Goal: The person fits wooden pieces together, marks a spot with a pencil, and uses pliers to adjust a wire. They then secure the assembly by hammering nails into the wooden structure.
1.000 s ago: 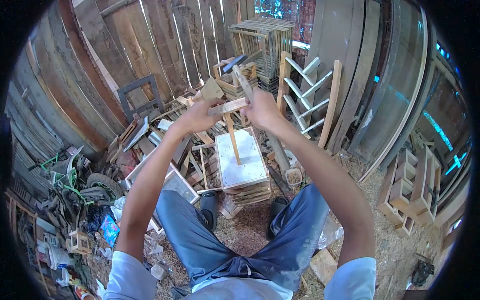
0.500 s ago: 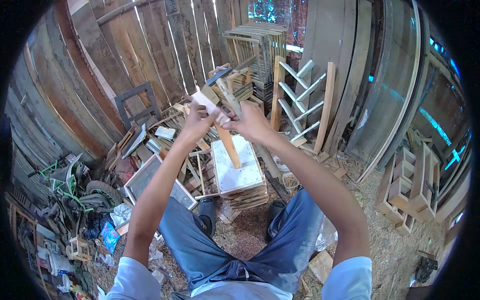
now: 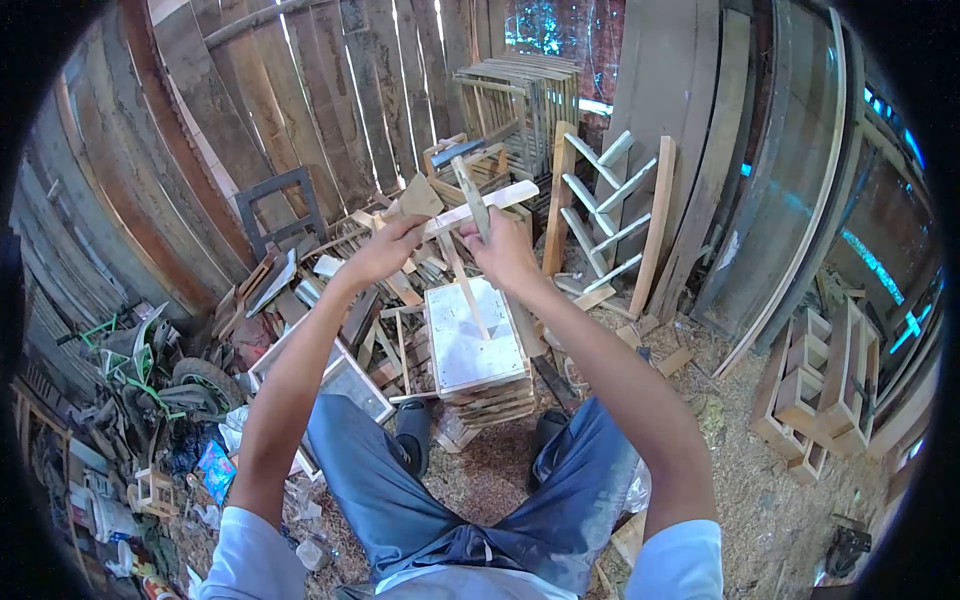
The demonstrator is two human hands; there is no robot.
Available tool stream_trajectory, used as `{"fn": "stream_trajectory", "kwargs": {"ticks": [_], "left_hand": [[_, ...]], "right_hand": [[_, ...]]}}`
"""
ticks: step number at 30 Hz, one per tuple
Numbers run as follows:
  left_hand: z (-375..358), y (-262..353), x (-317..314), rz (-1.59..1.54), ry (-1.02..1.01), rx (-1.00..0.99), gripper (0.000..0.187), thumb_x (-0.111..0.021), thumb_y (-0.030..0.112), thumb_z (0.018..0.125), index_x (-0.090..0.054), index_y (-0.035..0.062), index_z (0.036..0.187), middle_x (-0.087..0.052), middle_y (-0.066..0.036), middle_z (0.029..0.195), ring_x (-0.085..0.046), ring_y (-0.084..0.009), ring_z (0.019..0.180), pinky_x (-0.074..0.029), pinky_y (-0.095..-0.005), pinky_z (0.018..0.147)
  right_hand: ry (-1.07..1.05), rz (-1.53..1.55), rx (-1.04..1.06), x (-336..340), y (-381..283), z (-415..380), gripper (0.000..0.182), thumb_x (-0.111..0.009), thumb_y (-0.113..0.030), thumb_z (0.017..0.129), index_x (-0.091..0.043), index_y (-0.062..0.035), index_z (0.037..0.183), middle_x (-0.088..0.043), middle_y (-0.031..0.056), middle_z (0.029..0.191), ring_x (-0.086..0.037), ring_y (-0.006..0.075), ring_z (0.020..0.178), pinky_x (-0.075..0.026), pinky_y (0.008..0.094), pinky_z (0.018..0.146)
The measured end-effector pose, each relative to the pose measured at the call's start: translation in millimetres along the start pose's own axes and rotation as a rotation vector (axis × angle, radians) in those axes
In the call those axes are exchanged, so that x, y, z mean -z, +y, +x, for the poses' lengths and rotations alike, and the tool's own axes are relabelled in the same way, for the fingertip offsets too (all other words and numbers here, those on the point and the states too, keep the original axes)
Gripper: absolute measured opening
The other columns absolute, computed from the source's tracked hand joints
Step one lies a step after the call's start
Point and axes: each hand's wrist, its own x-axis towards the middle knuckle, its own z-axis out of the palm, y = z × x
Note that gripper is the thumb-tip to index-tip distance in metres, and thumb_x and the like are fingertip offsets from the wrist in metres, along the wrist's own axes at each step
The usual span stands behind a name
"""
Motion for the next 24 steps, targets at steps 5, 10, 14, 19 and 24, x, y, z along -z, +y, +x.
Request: {"fn": "stream_trajectory", "kwargs": {"ticks": [5, 10, 14, 19, 24], "left_hand": [[2.9, -7.9, -13.1, -0.029, 0.036, -0.097, 0.048, -0.046, 0.026, 0.095, -0.041, -0.0005, 0.134, -0.054, -0.017, 0.123, -0.051, -0.0266, 0.114, -0.039, -0.0353, 0.097], [11.3, -11.1, -25.8, 0.052, 0.119, -0.417, 0.047, -0.062, 0.027, 0.088, -0.048, -0.0016, 0.121, -0.055, -0.02, 0.109, -0.054, -0.034, 0.105, -0.043, -0.0381, 0.091], [15.2, -7.8, -30.9, 0.126, 0.154, -0.366, 0.048, -0.069, 0.029, 0.083, -0.053, -0.0021, 0.116, -0.056, -0.019, 0.108, -0.055, -0.0339, 0.105, -0.044, -0.0384, 0.09], [25.8, -13.1, -30.0, 0.04, 0.161, -0.338, 0.045, -0.072, 0.024, 0.081, -0.056, -0.0034, 0.114, -0.062, -0.018, 0.104, -0.06, -0.0288, 0.099, -0.046, -0.0373, 0.086], [30.1, -7.5, -27.0, 0.019, 0.116, -0.304, 0.046, -0.071, 0.023, 0.082, -0.056, -0.0035, 0.116, -0.061, -0.017, 0.106, -0.06, -0.0265, 0.099, -0.046, -0.0364, 0.086]], "right_hand": [[0.057, -0.247, 0.143, 14.8, -2.4, 10.2, 0.019, -0.068, -0.008, 0.078, -0.057, 0.0018, 0.09, -0.063, 0.0186, 0.087, -0.06, 0.0365, 0.088, -0.046, 0.0427, 0.079], [-0.052, -0.46, 0.236, 27.3, -0.1, 20.6, 0.027, -0.071, -0.015, 0.077, -0.054, 0.0016, 0.089, -0.06, 0.0231, 0.088, -0.055, 0.0414, 0.094, -0.042, 0.0477, 0.083], [-0.137, -0.441, 0.139, 28.9, 3.4, 22.8, 0.031, -0.072, -0.017, 0.078, -0.054, 0.0029, 0.092, -0.061, 0.0243, 0.091, -0.057, 0.0422, 0.093, -0.043, 0.0474, 0.08], [-0.166, -0.395, 0.181, 29.0, 13.0, 29.6, 0.033, -0.071, -0.015, 0.079, -0.055, 0.0038, 0.1, -0.064, 0.0225, 0.091, -0.06, 0.0398, 0.091, -0.045, 0.0437, 0.078], [-0.187, -0.336, 0.135, 33.3, 14.1, 39.3, 0.032, -0.073, -0.016, 0.077, -0.054, 0.0036, 0.093, -0.062, 0.0249, 0.091, -0.058, 0.0427, 0.092, -0.044, 0.0463, 0.078]]}}
